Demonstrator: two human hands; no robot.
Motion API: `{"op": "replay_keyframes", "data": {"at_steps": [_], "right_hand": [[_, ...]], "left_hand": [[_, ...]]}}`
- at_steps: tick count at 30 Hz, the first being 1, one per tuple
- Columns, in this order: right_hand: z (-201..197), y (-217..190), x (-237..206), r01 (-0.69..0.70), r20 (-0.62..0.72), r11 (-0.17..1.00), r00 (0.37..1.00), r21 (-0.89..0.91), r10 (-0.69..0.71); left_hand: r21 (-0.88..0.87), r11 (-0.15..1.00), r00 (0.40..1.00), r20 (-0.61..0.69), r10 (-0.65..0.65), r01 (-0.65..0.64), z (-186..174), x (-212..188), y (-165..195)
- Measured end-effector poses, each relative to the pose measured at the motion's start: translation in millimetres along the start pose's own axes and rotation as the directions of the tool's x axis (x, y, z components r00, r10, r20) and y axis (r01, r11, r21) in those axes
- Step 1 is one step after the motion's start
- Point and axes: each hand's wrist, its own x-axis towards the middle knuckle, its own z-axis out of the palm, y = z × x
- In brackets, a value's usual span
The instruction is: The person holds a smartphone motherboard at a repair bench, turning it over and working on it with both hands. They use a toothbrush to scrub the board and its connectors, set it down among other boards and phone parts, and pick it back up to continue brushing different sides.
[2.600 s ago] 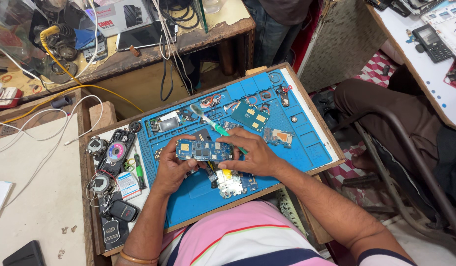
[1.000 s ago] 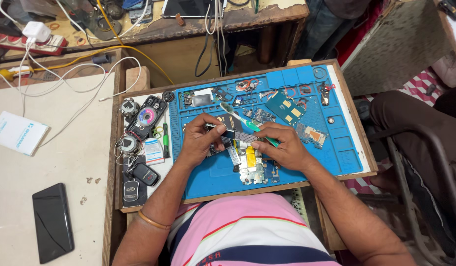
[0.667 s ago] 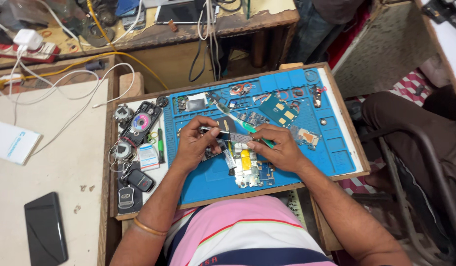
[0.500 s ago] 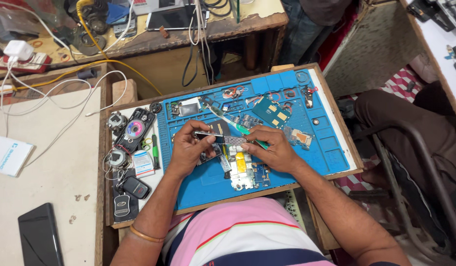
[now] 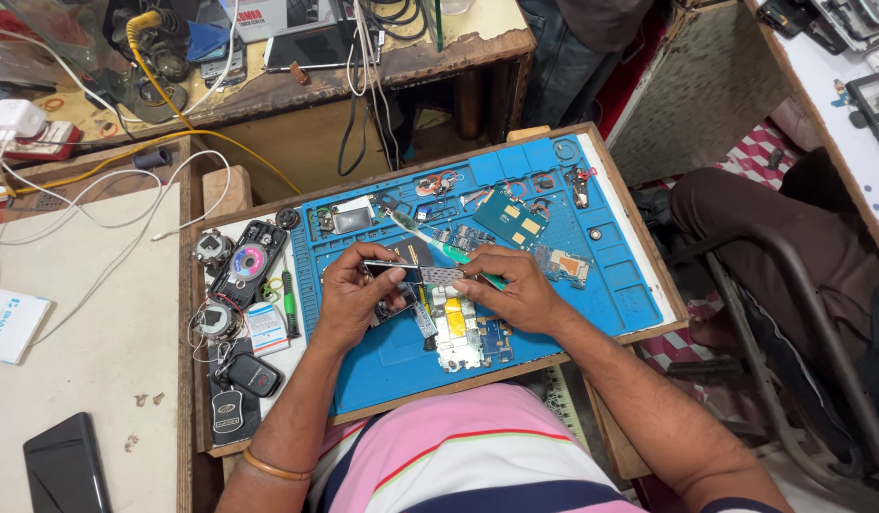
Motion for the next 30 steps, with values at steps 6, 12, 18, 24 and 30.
{"op": "replay_keyframes", "data": {"at_steps": [6,12,18,24,30], "right_hand": [[0.1,0.4,0.3,0.006,0.008,1.0,1.0,0.003,-0.006],[0.5,-0.9,0.1,0.012,0.013,1.0,1.0,0.018,-0.013],[1.4,-0.5,-2.1,0.022,-0.029,1.0,0.999,-0.009,-0.022],[2.1,0.5,-2.5,0.007,-0.003,1.0,1.0,0.003,-0.007],[4.1,-3.3,-3.5,0.101,0.054,0.995,0.993,-0.008,-0.101]], "left_hand": [[0.006,1.0,1.0,0.0,0.009,-0.009,-1.2,-0.2,-1.7],[0.017,1.0,1.0,-0.009,0.003,-0.002,-3.0,-0.6,-2.8],[0.042,0.998,0.999,-0.006,0.038,-0.038,-2.7,0.7,-3.0],[-0.02,0.998,0.998,0.03,0.057,-0.057,-2.8,1.2,-1.1],[-0.005,0.999,0.997,0.054,0.054,-0.054,-2.4,-0.5,2.5]]}}
